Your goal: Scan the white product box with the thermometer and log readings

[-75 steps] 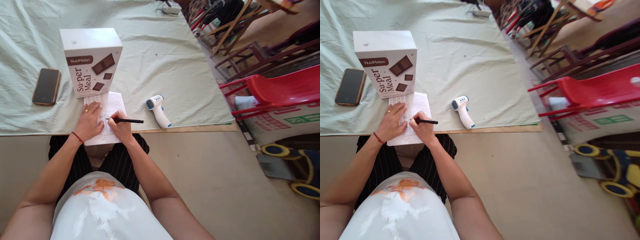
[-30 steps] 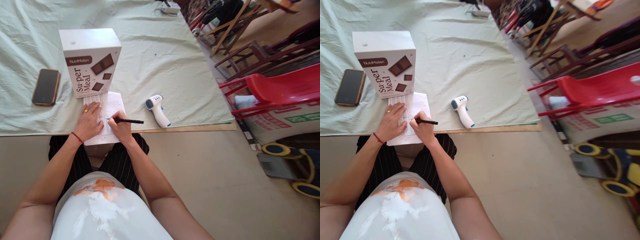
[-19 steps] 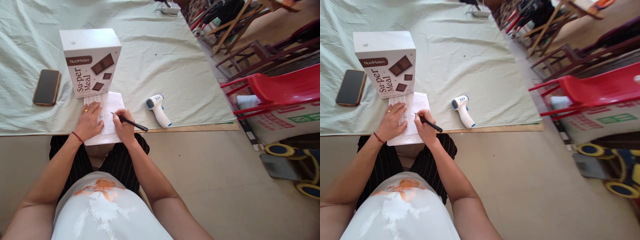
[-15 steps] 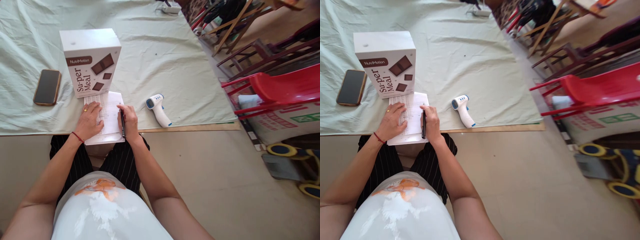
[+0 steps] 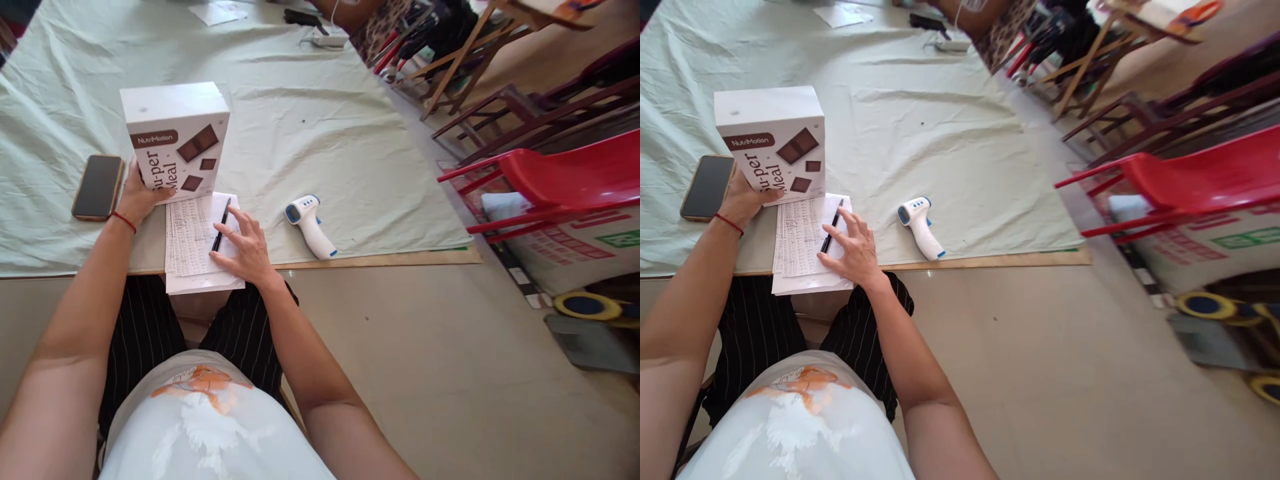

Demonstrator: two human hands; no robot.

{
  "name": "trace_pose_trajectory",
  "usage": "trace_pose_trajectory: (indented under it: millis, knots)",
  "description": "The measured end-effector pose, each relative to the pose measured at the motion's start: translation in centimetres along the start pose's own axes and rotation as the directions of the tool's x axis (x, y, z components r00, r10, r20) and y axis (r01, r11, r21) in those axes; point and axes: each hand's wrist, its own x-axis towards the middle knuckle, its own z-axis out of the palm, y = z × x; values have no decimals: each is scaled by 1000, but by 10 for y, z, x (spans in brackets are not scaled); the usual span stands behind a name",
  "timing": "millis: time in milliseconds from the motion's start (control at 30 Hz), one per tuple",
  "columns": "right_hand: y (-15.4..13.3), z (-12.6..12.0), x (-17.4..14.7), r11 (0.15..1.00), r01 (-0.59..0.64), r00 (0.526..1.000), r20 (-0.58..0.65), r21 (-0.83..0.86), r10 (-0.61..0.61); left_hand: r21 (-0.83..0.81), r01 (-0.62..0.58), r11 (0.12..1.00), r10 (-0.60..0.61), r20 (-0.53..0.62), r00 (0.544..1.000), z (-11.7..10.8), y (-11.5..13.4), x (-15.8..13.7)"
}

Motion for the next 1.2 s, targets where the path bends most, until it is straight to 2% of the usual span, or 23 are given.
trace_pose_trajectory:
  millis: [67, 133, 300, 400, 500, 600, 867, 1000, 1067, 1100, 1133, 1200]
  knots:
    - [-2, -1, 1, 998, -6, 998, 60, -56, 10, 70, 55, 996, -54, -13, 998, 0, 5, 1]
    - [-2, -2, 2, 997, -13, 996, 85, -82, 20, 117, 61, 991, -57, -34, 998, 0, 18, -8]
    - [-1, -1, 0, 996, -15, 996, 87, -93, 23, 26, 52, 998, -51, -60, 997, -2, 59, -55]
    - [-1, 0, 0, 997, -19, 997, 68, -73, 24, -48, 62, 997, -65, -56, 996, -2, 71, -87]
    - [0, 2, 0, 999, -19, 998, 58, -44, 21, -89, 118, 989, -121, -40, 992, -2, 72, -110]
    - [1, 2, 0, 1000, -19, 998, 58, -15, 20, -65, 152, 986, -154, -27, 988, 0, 68, -120]
    - [7, -4, -1, 990, -25, 996, 85, 141, 13, -45, 54, 998, -53, 27, 998, -1, 58, -125]
    - [25, -20, -4, 982, -10, 1000, -19, 188, 13, -29, 21, 999, -19, 47, 999, -3, 55, -128]
    - [38, -33, -7, 988, -97, 988, -107, 123, 110, -30, 14, 999, -12, 59, 998, -3, 55, -130]
    - [46, -39, -8, 980, -187, 969, -151, 69, 195, -37, 14, 999, -11, 65, 998, -2, 55, -130]
    - [53, -46, -10, 952, -305, 935, -189, 5, 301, -46, 15, 999, -12, 72, 997, -2, 56, -130]
    - [67, -59, -13, 820, -558, 821, -229, -125, 524, -60, 21, 998, -16, 86, 996, -1, 57, -131]
